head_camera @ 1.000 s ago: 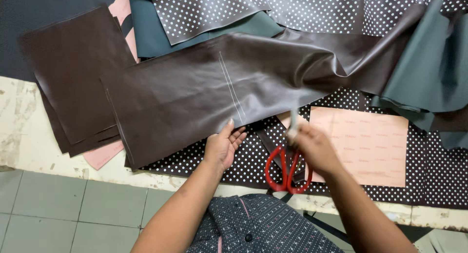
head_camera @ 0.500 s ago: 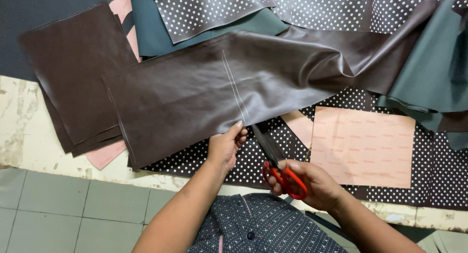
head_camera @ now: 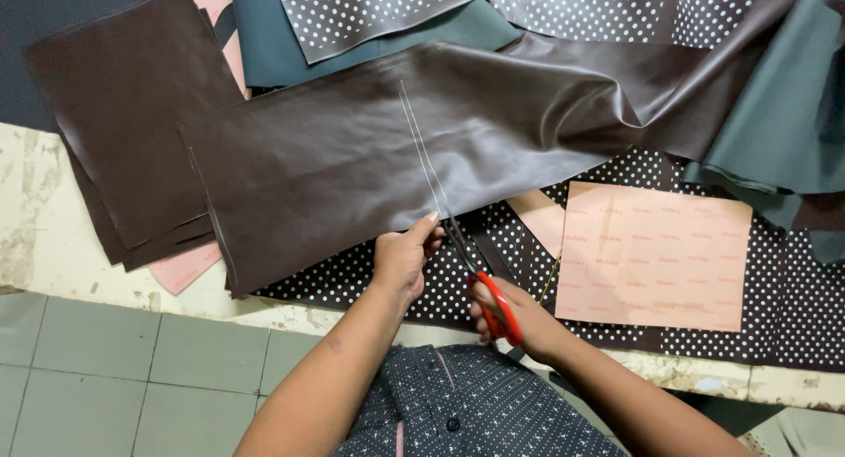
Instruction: The person uses a pink paper template to cut multiple rectangular pieces from brown leather sheets with red-handled scissors. After cutting, the person stacks the pieces and applies glue along the edges of the stacked leather.
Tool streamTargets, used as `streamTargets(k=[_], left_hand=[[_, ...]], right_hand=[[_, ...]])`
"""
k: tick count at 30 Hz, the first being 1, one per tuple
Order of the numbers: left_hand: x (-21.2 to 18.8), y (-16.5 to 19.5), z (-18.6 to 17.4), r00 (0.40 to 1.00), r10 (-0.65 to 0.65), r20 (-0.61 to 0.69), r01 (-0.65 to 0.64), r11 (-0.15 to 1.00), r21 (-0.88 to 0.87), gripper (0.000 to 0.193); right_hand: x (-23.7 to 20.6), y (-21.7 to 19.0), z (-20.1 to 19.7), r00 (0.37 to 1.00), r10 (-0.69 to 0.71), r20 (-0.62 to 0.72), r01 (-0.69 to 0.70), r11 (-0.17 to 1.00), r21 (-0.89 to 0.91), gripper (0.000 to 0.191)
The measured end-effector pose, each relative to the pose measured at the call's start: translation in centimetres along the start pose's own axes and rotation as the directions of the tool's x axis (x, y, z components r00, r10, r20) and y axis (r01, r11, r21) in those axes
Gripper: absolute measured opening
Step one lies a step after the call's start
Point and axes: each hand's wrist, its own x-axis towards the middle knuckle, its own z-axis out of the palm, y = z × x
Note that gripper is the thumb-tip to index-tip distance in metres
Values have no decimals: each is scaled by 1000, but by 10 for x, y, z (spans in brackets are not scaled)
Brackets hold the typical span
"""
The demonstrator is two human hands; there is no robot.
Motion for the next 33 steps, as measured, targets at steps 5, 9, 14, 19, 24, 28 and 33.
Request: streamTargets(k=[5,9,14,19,24,28,33], left_hand=[[-1,-1,2,999,42,-23,-41,998,45,20],[-3,-2,3,999,49,-19,-48,998,49,21],[-4,-5,2,999,39,-18,-38,998,54,23],[-4,-6,1,999,39,-9,-38,998,49,23],[-10,-2,2,998,58,12,-58,998,38,21],[-21,1,2,998,58,27,-59,997,46,23],[-26,5,2,997,73,19,-75,993,94,23]], right_hand=[[29,-10,19,997,-20,-74,23,999,39,35],[31,-14,24,990,-19,-137,26,998,49,34],[26,-16,31,983,-29,-182,29,1000,-2,36],[17,-16,34,975,-65,-212,57,997,-47,34],[17,-24,38,967,-47,-252,35,998,-53,36],[31,-37,41,976,-50,-211,59,998,36,36],[34,-35,40,976,-67,-210,72,997,18,37]])
